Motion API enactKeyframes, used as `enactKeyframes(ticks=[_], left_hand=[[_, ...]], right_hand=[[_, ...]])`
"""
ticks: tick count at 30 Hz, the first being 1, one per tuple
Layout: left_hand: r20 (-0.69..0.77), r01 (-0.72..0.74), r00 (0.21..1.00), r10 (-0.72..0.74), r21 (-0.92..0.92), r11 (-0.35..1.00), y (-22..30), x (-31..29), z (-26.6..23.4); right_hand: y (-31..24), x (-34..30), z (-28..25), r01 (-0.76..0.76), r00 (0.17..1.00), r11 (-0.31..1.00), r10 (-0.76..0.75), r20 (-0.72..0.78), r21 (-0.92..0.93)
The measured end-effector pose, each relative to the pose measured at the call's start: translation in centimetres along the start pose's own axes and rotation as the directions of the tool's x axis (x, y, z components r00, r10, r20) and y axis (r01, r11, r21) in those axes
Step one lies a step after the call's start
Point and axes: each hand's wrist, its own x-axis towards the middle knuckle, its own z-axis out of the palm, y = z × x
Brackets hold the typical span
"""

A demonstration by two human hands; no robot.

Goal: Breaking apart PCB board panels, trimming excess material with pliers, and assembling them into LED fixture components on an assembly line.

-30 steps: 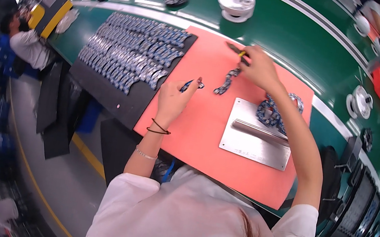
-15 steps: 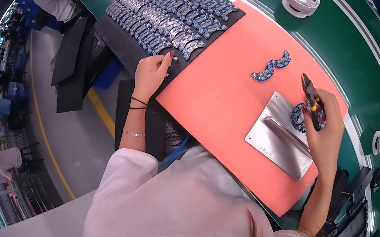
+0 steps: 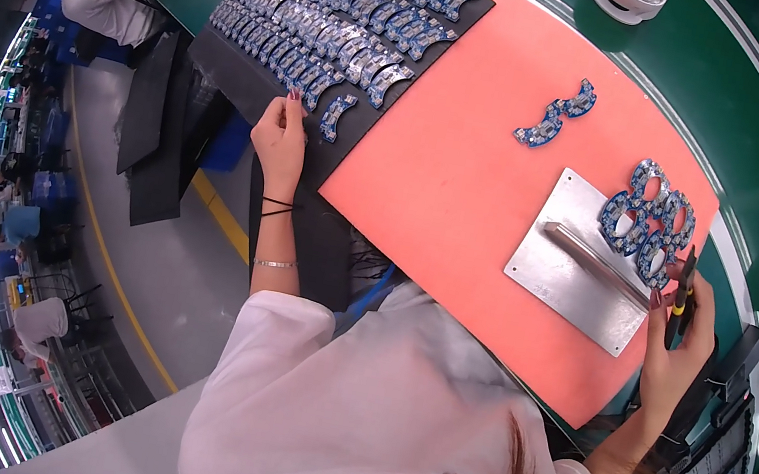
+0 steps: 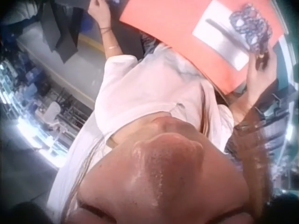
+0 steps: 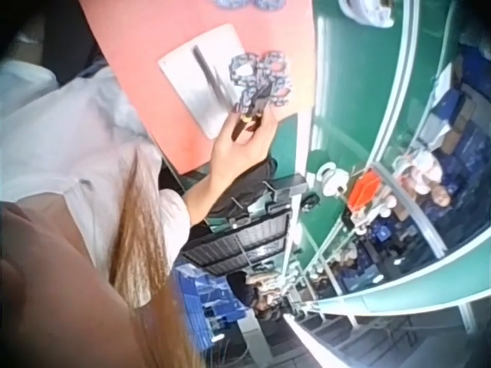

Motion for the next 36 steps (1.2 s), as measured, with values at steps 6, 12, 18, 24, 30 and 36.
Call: enactKeyframes(ticks=[6, 12, 18, 24, 30, 36], left_hand=[[-0.103, -0.096, 0.993, 0.061, -0.376, 0.922, -0.9, -0.4, 0.5], [-0.058, -0.078, 0.996, 0.061, -0.367, 0.927, -0.5, -0.6, 0.6], [-0.079, -0.106, 0.992, 0.101, -0.056, 0.993, -0.1, -0.7, 1.2], [-0.117, -0.110, 0.987, 0.111, 0.015, 0.994, 3.7, -1.5, 0.1], [-0.086, -0.226, 0.969, 0.234, 0.093, 0.970, 3.9, 0.1, 0.9], [-0.232, -0.289, 0.931, 0.283, 0.007, 0.957, 3.4, -1.0, 0.6]], right_hand=[[1.3, -1.5, -0.4, -0.036, 0.999, 0.996, 0.039, -0.035, 0.078], [2.2, -2.1, -0.5, -0.073, 0.997, 0.990, 0.076, -0.027, 0.119], [2.2, -2.1, -0.6, -0.102, 0.992, 0.981, 0.113, -0.057, 0.167], [2.1, -2.5, -0.9, -0.116, 0.991, 0.979, 0.126, -0.051, 0.166], [2.9, -2.7, -0.5, -0.104, 0.988, 0.965, 0.127, -0.084, 0.242], [3.3, -3.7, -1.2, -0.122, 0.985, 0.981, 0.139, -0.106, 0.153]])
